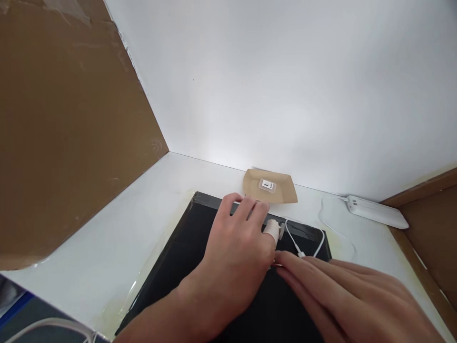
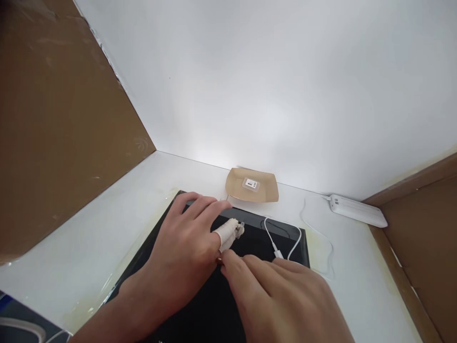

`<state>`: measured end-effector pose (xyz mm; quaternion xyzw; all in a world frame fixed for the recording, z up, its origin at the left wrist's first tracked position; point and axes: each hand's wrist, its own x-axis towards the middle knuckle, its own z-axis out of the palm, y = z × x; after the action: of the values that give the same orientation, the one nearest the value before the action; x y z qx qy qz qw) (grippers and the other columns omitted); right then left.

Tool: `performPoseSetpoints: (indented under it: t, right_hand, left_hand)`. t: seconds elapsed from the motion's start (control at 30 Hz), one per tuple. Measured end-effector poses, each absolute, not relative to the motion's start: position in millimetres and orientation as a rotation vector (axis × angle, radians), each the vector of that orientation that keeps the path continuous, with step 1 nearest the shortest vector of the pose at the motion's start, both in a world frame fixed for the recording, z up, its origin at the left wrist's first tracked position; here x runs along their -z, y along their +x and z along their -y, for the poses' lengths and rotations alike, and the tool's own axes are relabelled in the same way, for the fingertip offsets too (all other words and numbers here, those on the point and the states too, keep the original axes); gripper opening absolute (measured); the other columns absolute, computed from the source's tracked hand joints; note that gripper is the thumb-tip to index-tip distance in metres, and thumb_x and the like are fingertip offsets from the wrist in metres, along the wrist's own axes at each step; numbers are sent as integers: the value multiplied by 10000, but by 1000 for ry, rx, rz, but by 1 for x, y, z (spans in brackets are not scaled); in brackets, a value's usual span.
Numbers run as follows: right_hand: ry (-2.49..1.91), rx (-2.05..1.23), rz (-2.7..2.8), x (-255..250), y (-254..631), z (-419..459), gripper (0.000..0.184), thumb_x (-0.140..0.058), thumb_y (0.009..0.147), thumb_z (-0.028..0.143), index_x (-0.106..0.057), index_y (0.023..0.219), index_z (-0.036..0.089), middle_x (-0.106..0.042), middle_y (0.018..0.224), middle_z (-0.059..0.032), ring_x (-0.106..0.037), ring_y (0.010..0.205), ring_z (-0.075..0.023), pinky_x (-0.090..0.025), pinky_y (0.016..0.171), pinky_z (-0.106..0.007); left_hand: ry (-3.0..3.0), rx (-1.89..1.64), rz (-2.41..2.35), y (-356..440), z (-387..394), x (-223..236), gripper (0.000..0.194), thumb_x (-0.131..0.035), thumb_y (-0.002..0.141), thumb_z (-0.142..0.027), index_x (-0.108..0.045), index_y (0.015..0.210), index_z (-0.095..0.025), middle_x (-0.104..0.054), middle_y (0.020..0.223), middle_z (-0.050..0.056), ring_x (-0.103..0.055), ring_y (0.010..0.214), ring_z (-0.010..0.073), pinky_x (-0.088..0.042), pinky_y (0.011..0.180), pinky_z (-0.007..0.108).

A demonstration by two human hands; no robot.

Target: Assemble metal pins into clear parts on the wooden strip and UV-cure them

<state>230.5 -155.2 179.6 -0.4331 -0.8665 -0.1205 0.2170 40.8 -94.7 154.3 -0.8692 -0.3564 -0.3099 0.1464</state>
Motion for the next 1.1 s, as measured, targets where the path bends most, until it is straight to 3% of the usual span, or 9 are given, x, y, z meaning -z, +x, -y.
performPoseSetpoints:
  t: [0.17,0.33,0.47,0.67,0.8,0.87,0.97,1.1]
  right_hand:
    - [-1482,566,2149,-183,237,152,280,-466,1048,224,-737,1023,161,-830,806,-55,-755,524,-204,-501,394,-282]
    - [-1303,141,2311,-183,237,153,373,-371,1083,237,-728,977,230,-832,814,9,-779,593,-163,-547,473,-230]
    - [-1509,418,2098,-186,235,152,282,-462,1049,230,-735,1004,176,-828,791,-40,-753,524,-188,-543,453,-258]
    - [-1333,65,2330,-185,235,155,362,-389,1060,212,-736,965,258,-836,839,20,-780,608,-154,-571,519,-210]
    - [-1534,397,2134,-183,236,152,305,-447,1045,235,-746,1012,184,-839,862,-59,-773,565,-224,-547,436,-283]
    - [-1479,275,2268,-182,237,151,352,-412,1056,255,-756,1002,205,-841,878,-45,-783,588,-222,-531,413,-272]
    - [-1338,-40,2384,-179,240,150,381,-381,1078,302,-756,1019,269,-843,892,11,-798,657,-178,-580,511,-216]
    - [-1570,266,2122,-173,242,149,336,-444,1062,335,-754,1024,211,-839,868,-39,-787,604,-223,-581,474,-258]
  left_hand:
    - [-2579,839,1055,38,94,-155,167,-659,720,-47,-673,623,-181,-778,1145,100,-686,956,256,-477,915,450]
    - [-2622,820,1042,38,92,-152,152,-661,735,-63,-688,649,-186,-772,1157,94,-685,963,253,-468,909,448]
    - [-2643,826,1038,39,91,-150,152,-656,727,-69,-660,630,-185,-772,1137,96,-680,966,253,-457,921,454]
    - [-2676,810,1024,39,91,-150,142,-656,678,-54,-642,624,-184,-771,1134,94,-673,953,246,-438,934,452]
    - [-2711,810,1016,37,90,-150,149,-657,744,-70,-641,652,-186,-768,1109,75,-662,943,235,-420,939,445]
    - [-2767,816,993,36,88,-148,159,-653,794,-91,-654,670,-190,-765,1103,55,-658,952,225,-412,959,441]
    - [-2884,790,977,34,86,-147,159,-667,836,-128,-684,693,-194,-762,1104,33,-656,975,206,-407,995,428]
    - [-2934,775,991,32,84,-147,169,-695,842,-147,-708,681,-197,-765,1095,27,-656,982,200,-406,1003,423]
